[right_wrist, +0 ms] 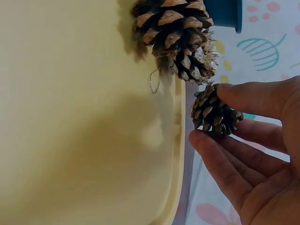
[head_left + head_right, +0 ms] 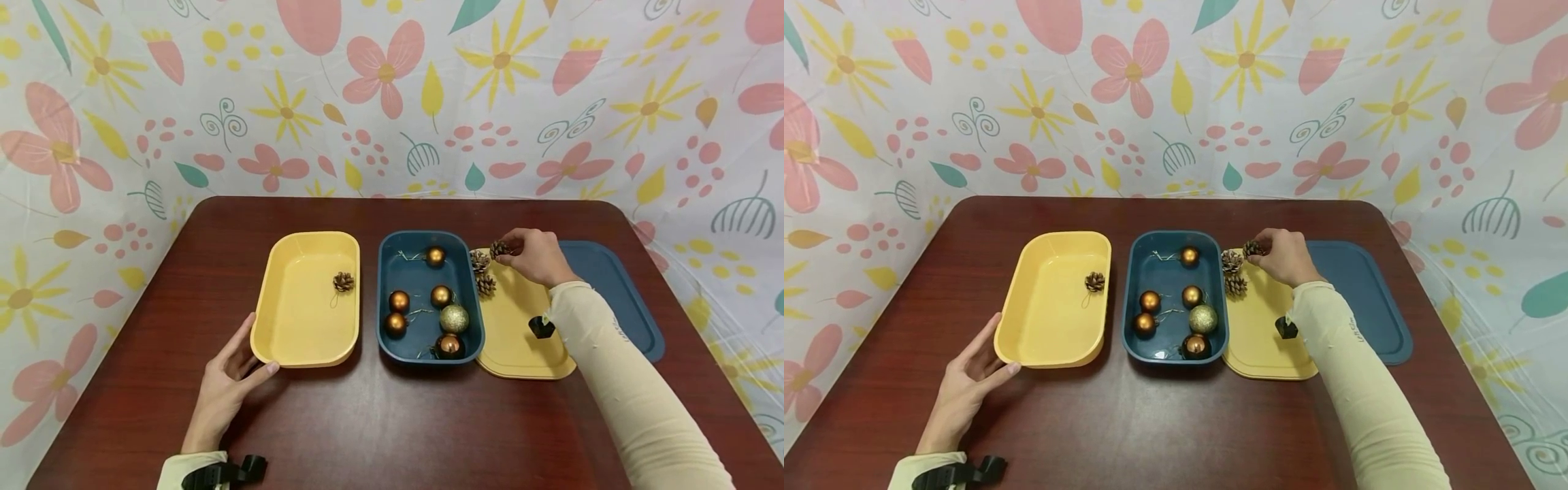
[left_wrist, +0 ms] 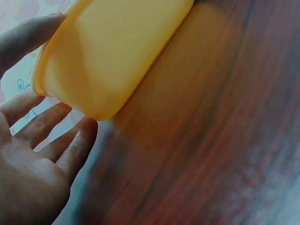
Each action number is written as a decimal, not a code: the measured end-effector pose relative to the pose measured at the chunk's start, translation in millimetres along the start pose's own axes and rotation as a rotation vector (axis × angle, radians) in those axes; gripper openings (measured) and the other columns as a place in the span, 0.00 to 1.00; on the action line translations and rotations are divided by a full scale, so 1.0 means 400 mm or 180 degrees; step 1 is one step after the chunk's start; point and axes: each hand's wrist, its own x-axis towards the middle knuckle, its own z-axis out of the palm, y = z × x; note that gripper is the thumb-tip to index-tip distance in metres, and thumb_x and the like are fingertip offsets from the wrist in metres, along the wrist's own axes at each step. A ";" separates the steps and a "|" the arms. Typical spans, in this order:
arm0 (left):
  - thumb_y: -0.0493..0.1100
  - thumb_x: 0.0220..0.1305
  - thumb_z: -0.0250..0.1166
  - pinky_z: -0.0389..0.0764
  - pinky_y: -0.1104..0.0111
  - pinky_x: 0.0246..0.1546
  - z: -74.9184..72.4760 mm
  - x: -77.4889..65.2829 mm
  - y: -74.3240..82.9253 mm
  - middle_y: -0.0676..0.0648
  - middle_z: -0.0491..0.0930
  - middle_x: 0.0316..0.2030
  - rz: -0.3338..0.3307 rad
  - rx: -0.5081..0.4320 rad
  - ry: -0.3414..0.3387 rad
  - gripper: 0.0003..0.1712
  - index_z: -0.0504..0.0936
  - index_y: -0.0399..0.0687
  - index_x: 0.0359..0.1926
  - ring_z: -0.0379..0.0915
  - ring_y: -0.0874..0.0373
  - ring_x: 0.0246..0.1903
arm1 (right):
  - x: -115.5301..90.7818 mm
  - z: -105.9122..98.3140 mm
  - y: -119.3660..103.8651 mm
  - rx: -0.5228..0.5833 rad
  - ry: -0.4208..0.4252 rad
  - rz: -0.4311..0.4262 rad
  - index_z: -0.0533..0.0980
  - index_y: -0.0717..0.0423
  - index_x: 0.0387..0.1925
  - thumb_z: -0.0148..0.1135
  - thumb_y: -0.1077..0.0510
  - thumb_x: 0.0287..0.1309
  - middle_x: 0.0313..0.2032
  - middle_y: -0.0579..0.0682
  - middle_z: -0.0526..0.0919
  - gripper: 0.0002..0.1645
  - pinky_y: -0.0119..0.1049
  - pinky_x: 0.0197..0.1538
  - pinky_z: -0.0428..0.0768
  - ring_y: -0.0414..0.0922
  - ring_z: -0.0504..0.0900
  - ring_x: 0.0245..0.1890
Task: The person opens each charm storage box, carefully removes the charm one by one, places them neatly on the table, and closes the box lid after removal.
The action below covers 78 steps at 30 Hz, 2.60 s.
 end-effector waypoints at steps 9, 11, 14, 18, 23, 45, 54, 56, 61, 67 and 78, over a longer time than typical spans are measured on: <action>0.31 0.60 0.71 0.73 0.85 0.58 0.000 0.000 0.001 0.46 0.54 0.79 0.0027 0.0019 -0.0015 0.52 0.55 0.55 0.79 0.66 0.77 0.66 | 0.004 0.009 0.002 -0.0117 -0.0094 0.0085 0.78 0.63 0.57 0.69 0.57 0.60 0.49 0.67 0.85 0.25 0.57 0.49 0.81 0.61 0.82 0.49; 0.31 0.60 0.71 0.73 0.85 0.58 0.000 0.000 0.001 0.46 0.54 0.79 0.0031 0.0028 -0.0016 0.51 0.56 0.57 0.79 0.66 0.77 0.66 | 0.004 0.012 0.003 -0.0131 -0.0100 0.0071 0.78 0.64 0.56 0.69 0.57 0.60 0.48 0.67 0.85 0.25 0.57 0.49 0.82 0.61 0.83 0.47; 0.31 0.60 0.71 0.73 0.85 0.58 0.000 0.000 0.000 0.46 0.55 0.79 0.0043 0.0042 -0.0020 0.51 0.56 0.58 0.79 0.66 0.77 0.66 | 0.005 0.016 0.006 -0.0144 -0.0115 0.0070 0.78 0.64 0.56 0.70 0.58 0.59 0.47 0.67 0.86 0.25 0.55 0.46 0.83 0.60 0.85 0.45; 0.31 0.60 0.71 0.73 0.85 0.58 -0.001 0.001 -0.002 0.46 0.55 0.79 0.0050 0.0050 -0.0017 0.51 0.56 0.58 0.79 0.66 0.77 0.66 | 0.006 0.020 0.008 -0.0162 -0.0132 0.0093 0.78 0.65 0.57 0.70 0.58 0.59 0.46 0.68 0.86 0.26 0.54 0.44 0.84 0.59 0.86 0.42; 0.30 0.59 0.71 0.73 0.85 0.59 -0.002 0.001 -0.004 0.47 0.55 0.79 0.0056 0.0029 -0.0015 0.51 0.57 0.58 0.79 0.66 0.77 0.66 | 0.006 0.022 0.007 -0.0192 -0.0129 0.0096 0.78 0.65 0.57 0.70 0.58 0.59 0.47 0.68 0.86 0.26 0.54 0.45 0.84 0.60 0.86 0.44; 0.31 0.60 0.71 0.73 0.85 0.59 0.002 0.003 -0.002 0.47 0.55 0.79 0.0032 0.0028 -0.0037 0.51 0.57 0.59 0.79 0.66 0.76 0.67 | 0.003 0.023 0.009 -0.0179 -0.0157 0.0091 0.77 0.66 0.58 0.71 0.56 0.58 0.49 0.69 0.85 0.29 0.55 0.46 0.84 0.61 0.85 0.45; 0.31 0.60 0.71 0.72 0.85 0.58 0.003 0.002 -0.002 0.46 0.55 0.79 0.0017 0.0049 -0.0017 0.51 0.57 0.58 0.79 0.66 0.76 0.66 | 0.005 0.004 -0.003 -0.0241 -0.0240 0.0132 0.74 0.65 0.62 0.71 0.53 0.58 0.55 0.70 0.81 0.34 0.60 0.52 0.81 0.65 0.80 0.52; 0.31 0.60 0.71 0.72 0.85 0.58 0.003 0.003 -0.002 0.46 0.55 0.79 0.0026 0.0054 -0.0021 0.51 0.57 0.59 0.79 0.66 0.76 0.67 | 0.004 -0.007 -0.011 -0.0268 -0.0248 0.0123 0.73 0.66 0.63 0.71 0.52 0.59 0.57 0.70 0.79 0.36 0.62 0.55 0.79 0.66 0.77 0.56; 0.31 0.60 0.71 0.72 0.85 0.58 0.001 0.003 -0.003 0.46 0.55 0.79 0.0039 0.0050 -0.0018 0.51 0.56 0.57 0.79 0.66 0.77 0.67 | 0.007 -0.033 -0.040 -0.0357 -0.0140 0.0004 0.72 0.68 0.63 0.70 0.52 0.58 0.57 0.71 0.79 0.37 0.62 0.55 0.78 0.66 0.77 0.55; 0.31 0.60 0.71 0.73 0.85 0.58 0.002 0.000 -0.003 0.46 0.55 0.79 0.0031 0.0015 -0.0012 0.51 0.56 0.58 0.79 0.66 0.76 0.67 | 0.003 -0.051 -0.083 -0.0392 -0.0034 -0.0078 0.74 0.68 0.61 0.70 0.52 0.59 0.53 0.69 0.82 0.34 0.61 0.54 0.78 0.64 0.78 0.53; 0.32 0.60 0.71 0.73 0.85 0.58 0.002 0.000 -0.001 0.46 0.55 0.79 0.0028 0.0029 -0.0019 0.51 0.56 0.56 0.79 0.67 0.76 0.66 | -0.010 -0.086 -0.151 -0.0382 0.0006 -0.0002 0.81 0.63 0.53 0.67 0.46 0.62 0.50 0.67 0.85 0.27 0.59 0.48 0.80 0.64 0.79 0.49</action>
